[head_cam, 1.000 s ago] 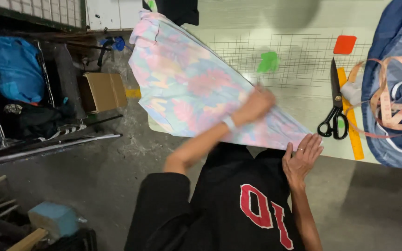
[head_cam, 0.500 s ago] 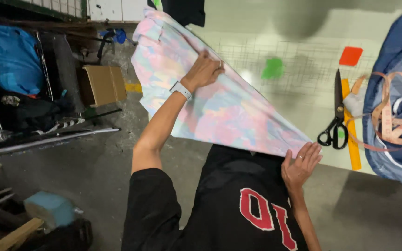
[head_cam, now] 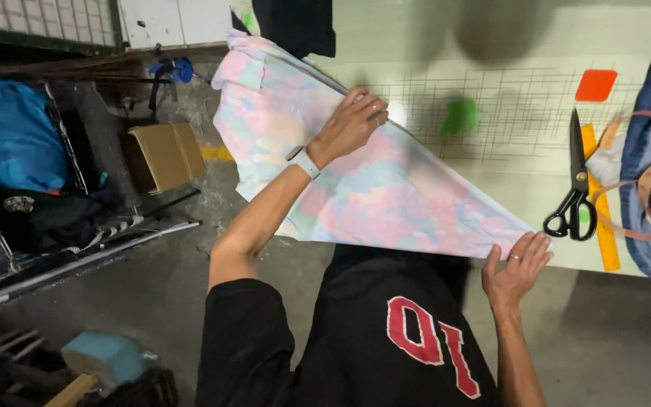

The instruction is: The person folds a large piece of pastel tie-dye fabric on a cutting mat and uses scissors to trim the edges. They repeatedly smooth the fabric, align the edges, and cut along the sides to create a straight shape.

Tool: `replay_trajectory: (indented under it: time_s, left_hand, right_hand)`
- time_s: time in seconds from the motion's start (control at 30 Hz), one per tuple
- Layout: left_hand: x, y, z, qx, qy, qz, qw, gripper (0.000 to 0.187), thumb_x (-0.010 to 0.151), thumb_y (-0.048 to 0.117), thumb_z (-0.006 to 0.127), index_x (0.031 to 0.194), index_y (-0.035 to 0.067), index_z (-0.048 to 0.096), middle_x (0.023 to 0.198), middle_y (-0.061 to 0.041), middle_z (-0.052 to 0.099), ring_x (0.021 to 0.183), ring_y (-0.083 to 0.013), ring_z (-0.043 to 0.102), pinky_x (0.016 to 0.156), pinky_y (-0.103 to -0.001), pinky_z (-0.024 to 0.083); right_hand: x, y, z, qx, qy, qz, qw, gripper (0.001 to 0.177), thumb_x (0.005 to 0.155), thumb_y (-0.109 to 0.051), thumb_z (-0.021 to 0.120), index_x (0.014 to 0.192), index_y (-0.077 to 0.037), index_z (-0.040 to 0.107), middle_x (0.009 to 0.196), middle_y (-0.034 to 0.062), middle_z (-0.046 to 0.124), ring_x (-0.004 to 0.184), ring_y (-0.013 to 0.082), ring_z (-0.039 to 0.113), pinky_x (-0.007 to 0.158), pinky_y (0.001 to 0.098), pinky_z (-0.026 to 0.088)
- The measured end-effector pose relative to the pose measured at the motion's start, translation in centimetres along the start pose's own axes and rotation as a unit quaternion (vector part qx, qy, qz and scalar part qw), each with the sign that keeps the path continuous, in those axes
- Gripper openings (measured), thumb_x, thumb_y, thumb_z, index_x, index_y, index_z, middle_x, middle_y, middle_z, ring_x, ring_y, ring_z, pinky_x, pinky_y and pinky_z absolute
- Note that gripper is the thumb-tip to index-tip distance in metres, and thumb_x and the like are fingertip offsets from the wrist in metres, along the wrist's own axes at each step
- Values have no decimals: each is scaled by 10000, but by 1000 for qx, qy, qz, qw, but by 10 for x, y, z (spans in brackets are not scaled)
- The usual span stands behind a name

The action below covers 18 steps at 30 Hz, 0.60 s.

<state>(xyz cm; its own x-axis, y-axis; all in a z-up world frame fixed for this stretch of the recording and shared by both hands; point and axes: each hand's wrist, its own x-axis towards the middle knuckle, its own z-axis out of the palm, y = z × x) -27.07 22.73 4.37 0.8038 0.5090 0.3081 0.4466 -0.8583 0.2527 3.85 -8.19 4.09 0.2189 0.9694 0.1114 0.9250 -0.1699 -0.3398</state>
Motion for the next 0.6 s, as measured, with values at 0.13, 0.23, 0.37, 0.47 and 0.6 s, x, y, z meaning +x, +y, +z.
replay_trajectory:
  time_s: [0.13,0.23,0.37,0.47,0.6]
  left_hand:
    - [-11,13,-20,-19,-20,-55,998,96,853,103,531,823,121,620,808,-36,587,834,-205,588,753,-345,440]
    - [1,17,-45,-209,-177,-173,946,208,865,182,471,757,40,579,713,-162,599,701,-393,598,631,-478,461]
    - [8,5,-27,-124,-206,-155,958,165,792,189,586,695,55,589,656,-138,594,624,-370,606,584,-464,459]
    - [3,-7,4,-67,-160,-136,975,118,771,201,617,702,105,607,706,-65,590,609,-311,612,601,-421,466]
    - [2,-13,11,-58,-101,-155,981,134,748,284,661,731,167,599,747,7,558,694,-237,608,753,-408,388]
  right_hand:
    - [1,0,0,9,-2,4,1000,592,864,-160,581,1325,156,386,1330,382,356,1218,533,314,979,599,200]
    - [2,-2,-3,15,2,5,1000,602,851,-151,598,1319,166,394,1317,394,367,1214,539,318,982,601,192]
    - [6,-7,-7,19,7,2,1000,580,857,-135,589,1310,171,395,1315,391,370,1209,538,324,977,600,205]
    - [6,-7,-7,17,11,0,1000,580,853,-131,595,1308,172,400,1314,390,375,1207,537,330,976,601,208]
    - [7,-7,-7,17,15,-5,1000,574,862,-145,593,1297,180,407,1307,393,380,1202,538,336,974,602,214]
